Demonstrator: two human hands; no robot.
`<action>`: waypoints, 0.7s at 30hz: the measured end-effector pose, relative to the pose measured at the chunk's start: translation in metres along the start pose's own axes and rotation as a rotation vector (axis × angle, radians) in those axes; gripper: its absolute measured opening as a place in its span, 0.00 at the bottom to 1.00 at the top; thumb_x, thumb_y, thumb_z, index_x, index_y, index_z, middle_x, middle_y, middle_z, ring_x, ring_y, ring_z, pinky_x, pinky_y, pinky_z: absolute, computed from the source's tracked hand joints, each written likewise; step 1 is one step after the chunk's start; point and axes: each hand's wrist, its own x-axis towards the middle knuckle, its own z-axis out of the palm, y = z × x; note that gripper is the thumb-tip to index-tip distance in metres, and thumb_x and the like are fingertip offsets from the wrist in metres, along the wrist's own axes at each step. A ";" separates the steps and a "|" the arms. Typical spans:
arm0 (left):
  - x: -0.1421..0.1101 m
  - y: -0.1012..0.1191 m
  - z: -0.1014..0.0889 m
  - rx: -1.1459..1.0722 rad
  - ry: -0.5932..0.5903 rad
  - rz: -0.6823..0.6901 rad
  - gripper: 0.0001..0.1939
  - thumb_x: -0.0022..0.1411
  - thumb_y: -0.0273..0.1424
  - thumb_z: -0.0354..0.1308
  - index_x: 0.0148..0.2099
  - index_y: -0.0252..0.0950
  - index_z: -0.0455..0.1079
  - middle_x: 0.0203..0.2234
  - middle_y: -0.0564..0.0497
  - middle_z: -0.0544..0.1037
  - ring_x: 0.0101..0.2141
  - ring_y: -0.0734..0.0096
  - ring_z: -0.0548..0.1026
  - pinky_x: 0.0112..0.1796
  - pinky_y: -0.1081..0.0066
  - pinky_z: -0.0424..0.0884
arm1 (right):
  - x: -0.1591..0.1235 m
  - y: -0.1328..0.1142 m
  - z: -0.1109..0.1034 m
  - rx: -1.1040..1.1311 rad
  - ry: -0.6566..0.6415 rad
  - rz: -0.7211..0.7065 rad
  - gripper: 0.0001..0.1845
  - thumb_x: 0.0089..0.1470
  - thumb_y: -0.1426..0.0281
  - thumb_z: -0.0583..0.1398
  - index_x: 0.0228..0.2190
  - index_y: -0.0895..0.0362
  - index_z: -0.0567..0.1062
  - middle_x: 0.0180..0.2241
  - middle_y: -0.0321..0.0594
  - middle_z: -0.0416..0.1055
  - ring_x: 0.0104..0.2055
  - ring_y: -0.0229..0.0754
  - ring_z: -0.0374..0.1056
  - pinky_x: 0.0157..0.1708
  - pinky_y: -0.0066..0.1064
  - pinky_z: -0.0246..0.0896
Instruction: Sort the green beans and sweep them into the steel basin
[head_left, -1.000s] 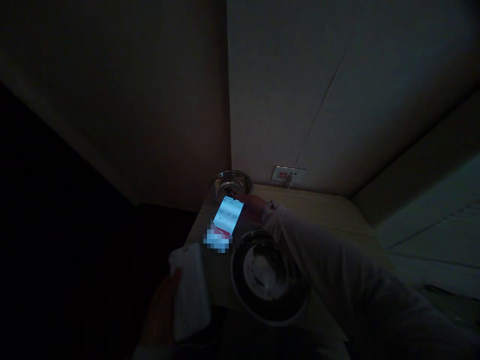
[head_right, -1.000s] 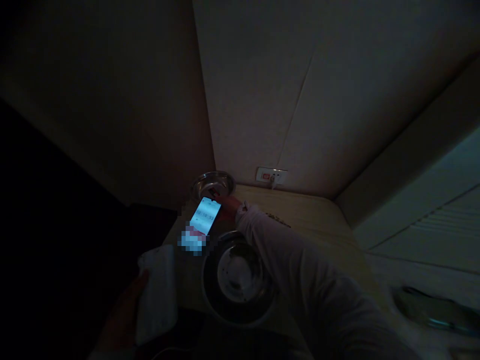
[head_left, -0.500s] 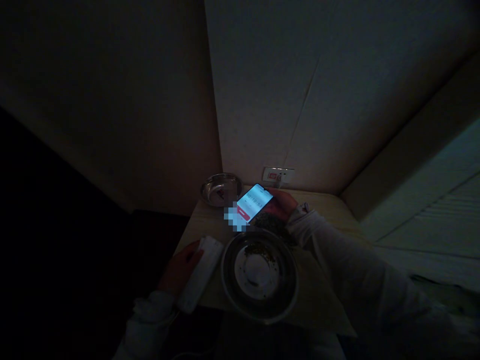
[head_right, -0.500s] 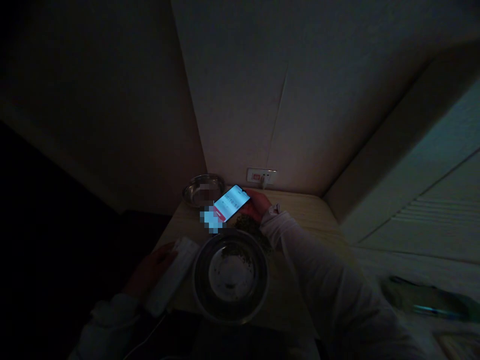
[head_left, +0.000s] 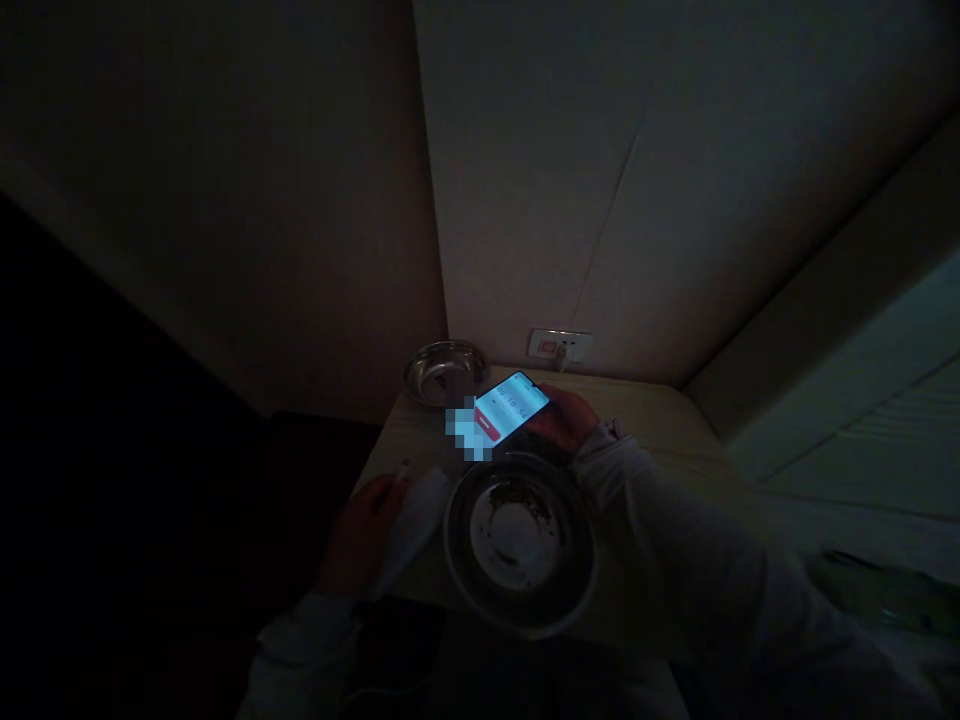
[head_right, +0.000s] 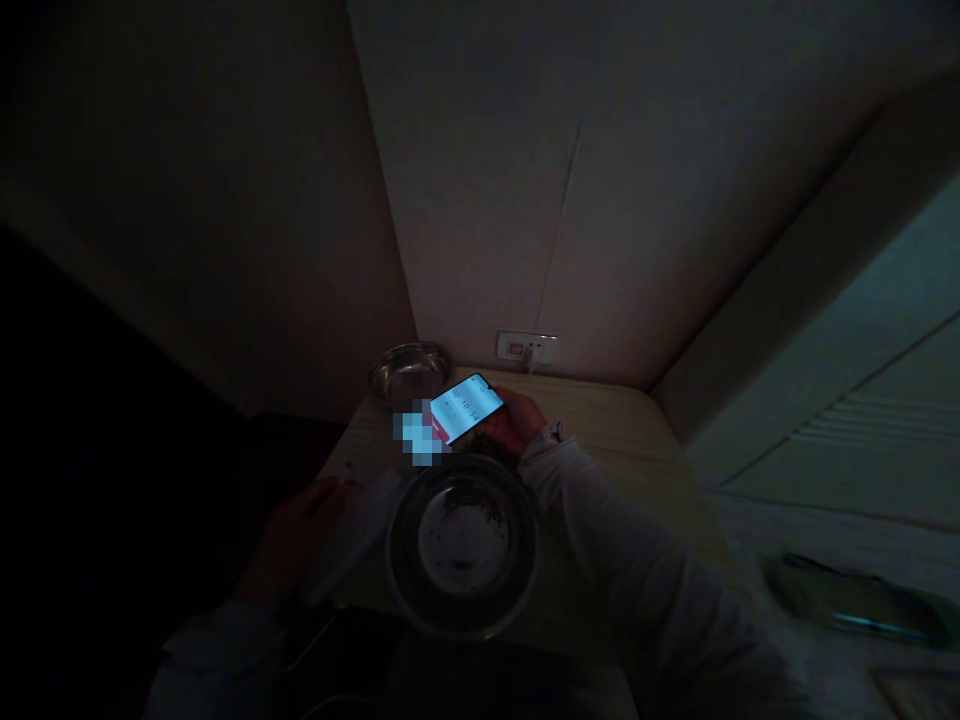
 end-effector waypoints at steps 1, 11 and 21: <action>-0.003 0.002 -0.001 -0.042 -0.012 -0.009 0.20 0.50 0.43 0.48 0.37 0.34 0.70 0.35 0.48 0.75 0.37 0.64 0.71 0.37 0.72 0.63 | -0.001 0.002 0.003 0.006 -0.022 0.016 0.12 0.52 0.73 0.46 0.28 0.58 0.68 0.26 0.39 0.72 0.34 0.38 0.68 0.42 0.36 0.61; -0.023 0.010 -0.002 -0.228 -0.076 -0.048 0.15 0.51 0.41 0.49 0.31 0.35 0.69 0.29 0.52 0.73 0.31 0.68 0.68 0.31 0.73 0.62 | -0.005 0.027 0.026 0.041 -0.136 0.134 0.12 0.52 0.75 0.46 0.31 0.61 0.68 0.27 0.41 0.72 0.33 0.39 0.69 0.40 0.37 0.63; -0.021 0.004 0.003 -0.402 -0.119 -0.063 0.13 0.49 0.40 0.52 0.23 0.35 0.62 0.19 0.58 0.62 0.24 0.76 0.60 0.27 0.75 0.58 | -0.010 0.029 0.031 0.042 -0.175 0.151 0.11 0.52 0.74 0.46 0.32 0.61 0.68 0.28 0.41 0.73 0.33 0.40 0.69 0.38 0.38 0.65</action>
